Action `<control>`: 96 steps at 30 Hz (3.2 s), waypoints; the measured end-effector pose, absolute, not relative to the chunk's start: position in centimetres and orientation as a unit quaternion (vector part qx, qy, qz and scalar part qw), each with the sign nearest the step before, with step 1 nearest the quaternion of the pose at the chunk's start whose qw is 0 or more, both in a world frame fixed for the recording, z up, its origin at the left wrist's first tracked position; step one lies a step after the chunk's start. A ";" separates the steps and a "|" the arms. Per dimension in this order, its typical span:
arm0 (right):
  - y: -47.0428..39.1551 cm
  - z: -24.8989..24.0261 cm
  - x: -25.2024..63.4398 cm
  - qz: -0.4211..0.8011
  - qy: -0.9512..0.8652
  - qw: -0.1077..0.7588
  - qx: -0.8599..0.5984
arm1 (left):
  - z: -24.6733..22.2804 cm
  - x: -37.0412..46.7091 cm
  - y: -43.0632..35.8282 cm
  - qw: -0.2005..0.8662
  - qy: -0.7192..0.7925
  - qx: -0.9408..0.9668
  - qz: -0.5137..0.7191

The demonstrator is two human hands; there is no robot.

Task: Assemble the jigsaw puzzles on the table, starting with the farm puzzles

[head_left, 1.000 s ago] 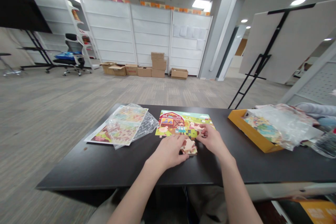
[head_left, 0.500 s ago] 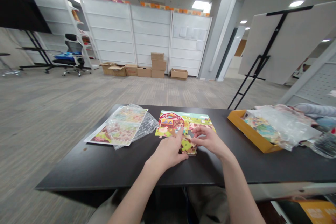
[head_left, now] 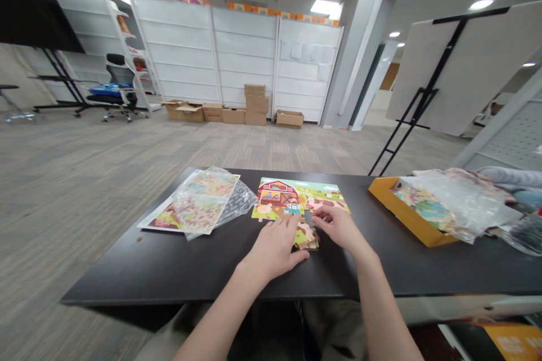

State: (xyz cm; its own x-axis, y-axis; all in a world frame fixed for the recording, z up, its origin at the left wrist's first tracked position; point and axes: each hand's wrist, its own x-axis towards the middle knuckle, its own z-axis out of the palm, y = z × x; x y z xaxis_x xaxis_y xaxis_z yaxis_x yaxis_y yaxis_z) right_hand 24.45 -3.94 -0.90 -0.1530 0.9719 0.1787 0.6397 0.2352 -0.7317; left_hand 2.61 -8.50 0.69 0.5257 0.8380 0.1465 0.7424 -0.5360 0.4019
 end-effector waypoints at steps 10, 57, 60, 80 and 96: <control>-2.8 -1.9 23.0 0.199 -0.731 0.278 -0.591 | 1.0 1.8 -8.0 0.157 0.434 0.875 0.146; -2.6 -2.1 21.9 0.310 -0.702 0.400 -0.501 | 2.0 -0.6 -8.1 0.182 0.457 0.861 0.130; -2.6 -1.7 22.1 0.347 -0.656 0.429 -0.516 | 1.9 -0.6 -8.1 0.185 0.460 0.858 0.132; -4.8 0.5 21.4 0.439 -0.717 0.267 -0.471 | 0.4 -0.4 -7.6 0.190 0.485 0.834 0.181; -3.0 -1.5 18.1 0.186 -0.804 0.207 -0.526 | -0.2 -5.3 -8.1 0.259 0.427 0.841 0.210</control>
State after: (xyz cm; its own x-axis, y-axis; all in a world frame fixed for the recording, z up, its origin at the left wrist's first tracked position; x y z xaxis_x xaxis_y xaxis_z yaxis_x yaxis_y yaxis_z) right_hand 18.09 -2.98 -1.45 -0.3606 0.9227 0.1364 0.7687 0.3768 -0.5168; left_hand -5.30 -8.09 -0.20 0.5471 0.8267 0.1312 0.6099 -0.5010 0.6140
